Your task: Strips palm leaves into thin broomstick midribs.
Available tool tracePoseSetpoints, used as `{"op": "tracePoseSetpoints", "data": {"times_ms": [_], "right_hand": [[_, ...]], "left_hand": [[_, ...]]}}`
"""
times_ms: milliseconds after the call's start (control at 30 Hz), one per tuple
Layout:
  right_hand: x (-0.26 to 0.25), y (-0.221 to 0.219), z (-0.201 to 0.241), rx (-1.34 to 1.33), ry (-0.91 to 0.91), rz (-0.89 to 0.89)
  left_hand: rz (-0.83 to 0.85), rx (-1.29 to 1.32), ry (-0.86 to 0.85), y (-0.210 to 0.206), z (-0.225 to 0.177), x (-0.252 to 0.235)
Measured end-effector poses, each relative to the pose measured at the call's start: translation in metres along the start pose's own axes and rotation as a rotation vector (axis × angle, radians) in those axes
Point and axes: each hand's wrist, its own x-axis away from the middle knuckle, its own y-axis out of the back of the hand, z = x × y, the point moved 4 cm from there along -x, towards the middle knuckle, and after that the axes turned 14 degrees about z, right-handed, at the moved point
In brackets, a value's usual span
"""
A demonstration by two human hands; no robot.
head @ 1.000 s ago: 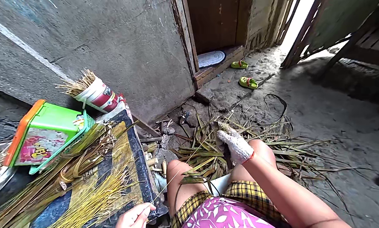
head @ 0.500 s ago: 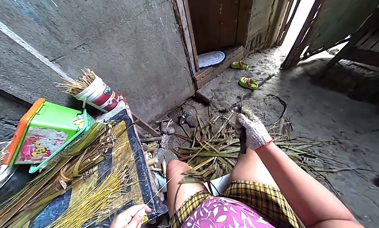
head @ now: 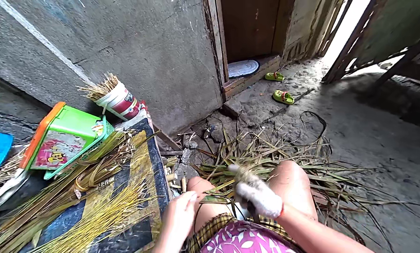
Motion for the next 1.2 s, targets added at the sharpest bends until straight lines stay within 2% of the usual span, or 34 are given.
{"op": "tracePoseSetpoints", "data": {"times_ms": [67, 133, 233, 367, 533, 667, 767, 833, 933, 1033, 1133, 1200], "right_hand": [[-0.003, -0.021, -0.005, -0.014, -0.028, 0.163], [-0.009, -0.019, -0.003, -0.06, -0.014, 0.13], [-0.01, 0.001, 0.006, -0.108, -0.01, 0.028], [-0.002, 0.003, 0.01, -0.159, -0.04, 0.121], [-0.006, 0.013, 0.02, -0.301, -0.03, -0.141], [0.004, 0.067, 0.049, -0.351, 0.135, -0.387], [0.017, 0.112, 0.062, -0.376, 0.304, -0.48], [0.024, 0.123, 0.07, -0.297, 0.345, -0.541], [0.025, 0.114, 0.069, -0.124, 0.316, -0.53], [0.02, 0.087, 0.059, 0.02, 0.251, -0.372], [0.016, 0.052, 0.046, 0.036, 0.199, -0.132], [0.015, 0.031, 0.038, 0.056, 0.179, 0.026]], "left_hand": [[0.061, -0.042, -0.054, -0.012, -0.027, -0.013], [0.054, -0.076, -0.098, -0.019, -0.041, -0.019], [0.049, -0.083, -0.146, -0.021, -0.041, -0.02], [0.064, -0.051, -0.16, -0.024, -0.037, -0.018], [0.084, 0.053, -0.178, -0.025, -0.034, -0.01], [0.044, 0.126, -0.115, -0.008, 0.001, 0.005], [0.066, 0.087, -0.045, 0.006, 0.031, 0.02], [0.072, 0.056, -0.031, 0.014, 0.045, 0.028], [-0.132, 0.03, -0.082, 0.027, 0.058, 0.034], [-0.44, 0.212, -0.129, 0.055, 0.05, 0.037], [-0.735, 0.413, -0.365, 0.087, 0.032, 0.042], [-0.869, 0.475, -0.5, 0.102, 0.015, 0.046]]}}
